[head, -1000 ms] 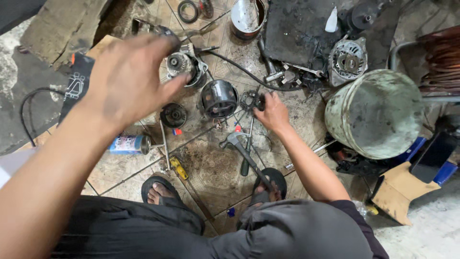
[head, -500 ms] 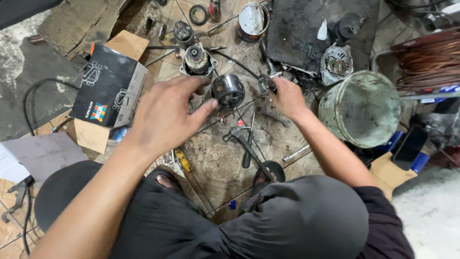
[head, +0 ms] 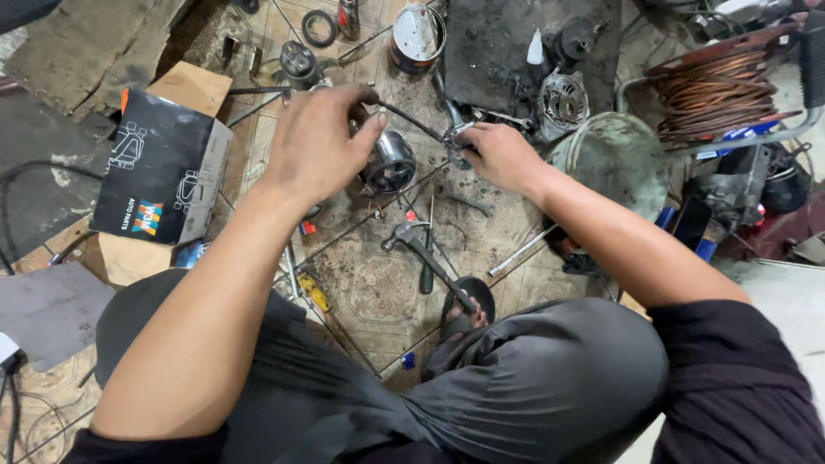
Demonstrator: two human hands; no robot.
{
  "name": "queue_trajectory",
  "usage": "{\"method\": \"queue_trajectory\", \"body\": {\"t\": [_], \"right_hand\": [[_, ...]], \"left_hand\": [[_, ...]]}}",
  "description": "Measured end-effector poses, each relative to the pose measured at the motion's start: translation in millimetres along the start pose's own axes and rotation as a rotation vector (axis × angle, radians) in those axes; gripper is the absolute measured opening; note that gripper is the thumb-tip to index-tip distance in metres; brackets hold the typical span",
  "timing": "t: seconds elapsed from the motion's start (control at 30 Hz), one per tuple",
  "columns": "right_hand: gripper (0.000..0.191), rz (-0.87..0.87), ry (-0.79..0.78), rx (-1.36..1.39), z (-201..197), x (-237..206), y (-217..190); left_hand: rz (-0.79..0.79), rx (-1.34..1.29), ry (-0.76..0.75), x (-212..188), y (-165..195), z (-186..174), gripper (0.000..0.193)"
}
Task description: The person sits on the floor and uses a screwdriver to tighten screws on a mechanical component. They then use a hammer to tap the part and continue adjusting it with their hands.
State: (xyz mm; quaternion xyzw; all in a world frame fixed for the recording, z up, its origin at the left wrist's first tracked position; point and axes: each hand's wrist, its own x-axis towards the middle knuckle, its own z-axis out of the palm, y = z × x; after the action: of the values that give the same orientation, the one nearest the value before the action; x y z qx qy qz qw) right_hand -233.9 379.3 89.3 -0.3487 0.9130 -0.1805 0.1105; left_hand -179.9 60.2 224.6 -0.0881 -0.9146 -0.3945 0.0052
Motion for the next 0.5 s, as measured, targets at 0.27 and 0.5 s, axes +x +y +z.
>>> {"method": "queue_trajectory", "body": {"t": [0.27, 0.5], "right_hand": [[0.025, 0.098, 0.066, 0.026, 63.1, -11.7, 14.7], [0.032, -0.167, 0.134, -0.156, 77.0, -24.1, 27.3]], "left_hand": [[0.076, 0.080, -0.035, -0.9, -3.5, 8.5, 0.033], [0.075, 0.150, -0.007, -4.8, -17.1, 5.5, 0.034]]}}
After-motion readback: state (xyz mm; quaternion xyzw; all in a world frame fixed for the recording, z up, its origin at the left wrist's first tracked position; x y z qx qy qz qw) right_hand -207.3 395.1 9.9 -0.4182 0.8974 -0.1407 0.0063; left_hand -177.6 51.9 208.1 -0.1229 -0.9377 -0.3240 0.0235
